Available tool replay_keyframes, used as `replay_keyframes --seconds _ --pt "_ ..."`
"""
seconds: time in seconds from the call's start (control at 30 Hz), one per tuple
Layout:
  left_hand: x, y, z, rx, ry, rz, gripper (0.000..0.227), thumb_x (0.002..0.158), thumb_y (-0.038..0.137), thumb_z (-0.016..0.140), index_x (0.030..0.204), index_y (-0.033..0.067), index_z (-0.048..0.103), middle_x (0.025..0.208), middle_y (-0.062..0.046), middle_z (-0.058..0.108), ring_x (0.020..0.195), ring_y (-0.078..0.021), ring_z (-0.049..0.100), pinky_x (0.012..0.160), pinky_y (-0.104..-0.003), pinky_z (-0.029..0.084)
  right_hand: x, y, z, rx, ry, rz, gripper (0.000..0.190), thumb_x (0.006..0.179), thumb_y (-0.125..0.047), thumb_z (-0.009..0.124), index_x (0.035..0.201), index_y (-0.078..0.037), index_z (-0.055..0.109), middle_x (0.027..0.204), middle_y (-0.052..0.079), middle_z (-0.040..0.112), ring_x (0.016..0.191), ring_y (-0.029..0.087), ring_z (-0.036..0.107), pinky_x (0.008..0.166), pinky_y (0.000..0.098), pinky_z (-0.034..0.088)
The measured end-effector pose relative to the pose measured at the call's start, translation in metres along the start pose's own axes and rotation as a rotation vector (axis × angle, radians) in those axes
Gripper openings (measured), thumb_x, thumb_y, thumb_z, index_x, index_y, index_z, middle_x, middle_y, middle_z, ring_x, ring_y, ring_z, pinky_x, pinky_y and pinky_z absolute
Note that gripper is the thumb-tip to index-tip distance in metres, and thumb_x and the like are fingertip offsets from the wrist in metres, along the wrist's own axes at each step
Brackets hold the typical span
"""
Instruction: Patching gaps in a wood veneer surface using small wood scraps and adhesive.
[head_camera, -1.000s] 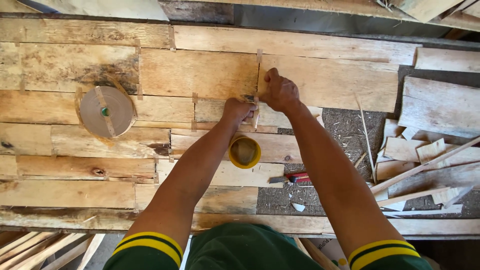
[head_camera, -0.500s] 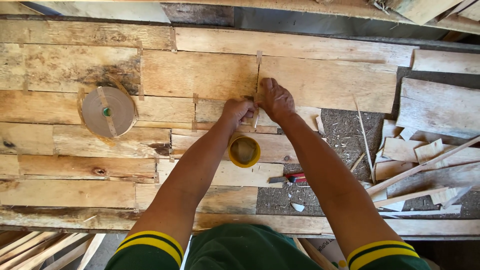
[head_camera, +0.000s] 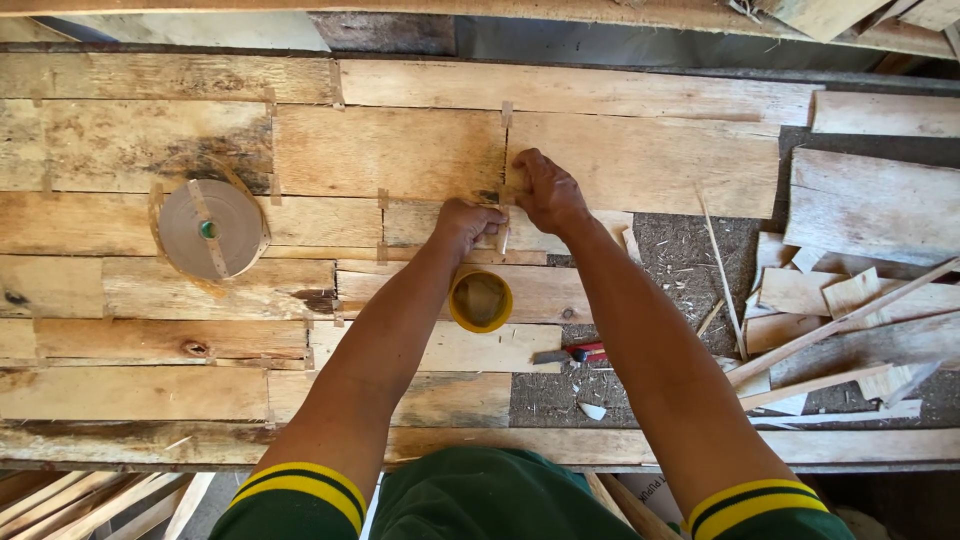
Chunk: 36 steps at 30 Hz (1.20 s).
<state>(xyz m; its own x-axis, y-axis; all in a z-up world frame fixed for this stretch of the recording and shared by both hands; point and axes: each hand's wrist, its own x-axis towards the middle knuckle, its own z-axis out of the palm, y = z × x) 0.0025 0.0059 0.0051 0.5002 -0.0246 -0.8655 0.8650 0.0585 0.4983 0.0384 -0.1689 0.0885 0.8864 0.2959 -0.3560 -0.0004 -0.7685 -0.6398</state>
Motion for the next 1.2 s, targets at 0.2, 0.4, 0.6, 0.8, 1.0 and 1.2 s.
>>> replay_keyframes --seconds 0.2,0.4,0.6,0.8,1.0,1.2 --pt "0.008 -0.007 -0.001 -0.049 0.007 0.015 0.016 0.075 0.002 0.085 0.086 -0.0039 0.074 0.082 -0.018 0.079 0.061 -0.0166 0.070 0.045 -0.027 0.040 -0.012 0.000 0.003 -0.015 0.090 -0.144 0.057 0.079 -0.010 0.082 0.127 -0.008 0.051 0.113 0.015 0.063 0.097 0.034 0.065 0.083 0.0452 0.052" --pt "-0.008 0.005 0.001 0.031 0.031 0.005 0.014 0.076 0.008 0.084 0.082 -0.0008 0.075 0.076 -0.013 0.077 0.045 -0.0105 0.049 0.039 -0.026 0.032 -0.035 0.019 -0.007 0.233 0.127 -0.254 0.048 0.086 0.002 0.066 0.132 -0.006 0.057 0.113 0.014 0.064 0.098 0.031 0.069 0.088 0.0394 0.057" --pt "-0.011 0.008 0.001 0.030 0.012 -0.004 0.013 0.077 0.011 0.083 0.082 0.0016 0.076 0.076 -0.011 0.078 0.045 -0.0094 0.047 0.038 -0.026 0.030 -0.104 0.014 -0.028 -0.068 0.250 -0.331 0.041 0.082 -0.001 0.076 0.122 -0.002 0.064 0.123 0.021 0.066 0.112 0.040 0.065 0.091 0.0458 0.054" --pt "-0.012 0.008 -0.001 0.037 0.022 -0.020 0.017 0.076 0.014 0.088 0.086 0.0037 0.078 0.081 -0.009 0.079 0.052 -0.0074 0.054 0.044 -0.023 0.037 -0.208 0.035 -0.034 -0.303 -0.227 -0.036 0.044 0.070 -0.026 0.090 0.108 -0.012 0.073 0.118 0.010 0.071 0.109 0.028 0.065 0.099 0.0431 0.052" --pt "-0.030 0.017 0.002 0.136 0.047 -0.038 0.025 0.078 0.022 0.090 0.085 0.0022 0.077 0.081 -0.009 0.077 0.051 -0.0083 0.040 0.044 -0.024 0.036 -0.264 0.080 0.006 -0.455 -0.064 -0.241 0.044 0.080 -0.039 0.081 0.109 -0.007 0.071 0.107 0.015 0.068 0.090 0.027 0.066 0.083 0.0412 0.057" --pt "-0.019 0.014 0.000 0.135 0.029 -0.039 0.018 0.079 0.016 0.088 0.086 0.0033 0.078 0.082 -0.008 0.079 0.052 -0.0076 0.041 0.047 -0.024 0.037 -0.276 0.104 0.026 -0.469 0.036 -0.269 0.022 0.091 -0.027 0.071 0.102 -0.008 0.070 0.101 0.009 0.071 0.090 0.025 0.068 0.083 0.0432 0.057"
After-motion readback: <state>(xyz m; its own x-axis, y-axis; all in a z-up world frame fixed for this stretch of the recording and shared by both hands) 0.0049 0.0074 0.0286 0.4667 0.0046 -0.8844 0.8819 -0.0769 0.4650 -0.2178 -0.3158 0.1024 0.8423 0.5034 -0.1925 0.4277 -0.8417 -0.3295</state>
